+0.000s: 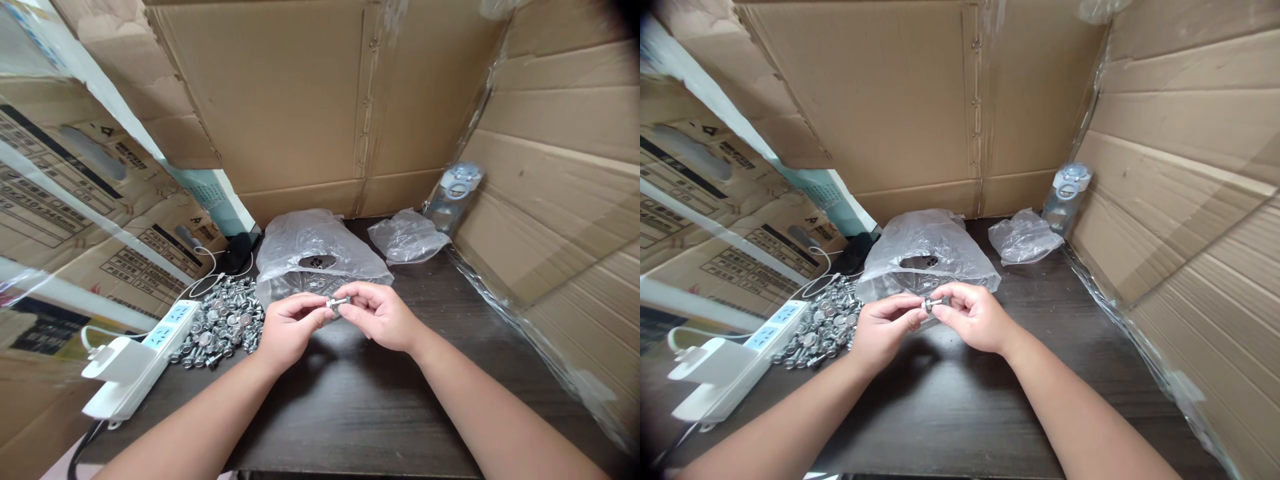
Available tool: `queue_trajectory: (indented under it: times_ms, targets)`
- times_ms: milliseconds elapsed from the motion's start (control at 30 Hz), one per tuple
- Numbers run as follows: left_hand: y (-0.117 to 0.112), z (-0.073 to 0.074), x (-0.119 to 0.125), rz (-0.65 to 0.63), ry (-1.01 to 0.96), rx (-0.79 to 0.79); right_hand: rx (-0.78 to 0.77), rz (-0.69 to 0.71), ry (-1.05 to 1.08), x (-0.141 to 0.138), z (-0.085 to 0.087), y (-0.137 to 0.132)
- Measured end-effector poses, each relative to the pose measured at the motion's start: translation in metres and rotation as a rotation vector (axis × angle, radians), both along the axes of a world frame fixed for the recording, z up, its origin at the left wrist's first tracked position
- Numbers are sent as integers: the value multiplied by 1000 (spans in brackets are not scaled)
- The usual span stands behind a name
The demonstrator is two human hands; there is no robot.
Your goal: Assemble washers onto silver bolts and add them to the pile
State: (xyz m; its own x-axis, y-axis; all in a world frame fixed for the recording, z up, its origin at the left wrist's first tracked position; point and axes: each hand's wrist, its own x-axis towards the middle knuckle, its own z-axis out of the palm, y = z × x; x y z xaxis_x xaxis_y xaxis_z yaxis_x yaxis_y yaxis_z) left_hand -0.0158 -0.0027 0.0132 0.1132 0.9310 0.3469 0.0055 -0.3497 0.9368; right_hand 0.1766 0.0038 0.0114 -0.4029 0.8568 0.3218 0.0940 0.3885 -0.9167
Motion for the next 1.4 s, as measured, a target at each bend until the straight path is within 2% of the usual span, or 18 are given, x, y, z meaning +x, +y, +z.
queue_trajectory:
  times_ms: [233,467,533,633,800,933,1033,1267,1400]
  targets:
    - [-1,2,1,-31,19,45,62,-8,-31,-2,-1,1]
    - [0,1,-1,-42,166,282,122,19,-141,0,5,-1]
    - [0,1,-1,-32,183,300,121,23,-151,0,6,-1]
    - [1,1,0,-21,136,234,77,30,-135,0,6,-1]
    - [2,0,0,-25,-19,28,-28,40,-53,0,2,0]
    - [2,1,1,-48,-70,-47,-11,25,-46,0,1,0]
    - [0,3,0,-46,-12,16,4,7,-62,-1,1,0]
    - [-1,5,-2,-22,155,325,-25,60,-61,-5,4,-4]
    - [-1,4,-2,-4,147,317,-52,65,-56,-5,5,-3]
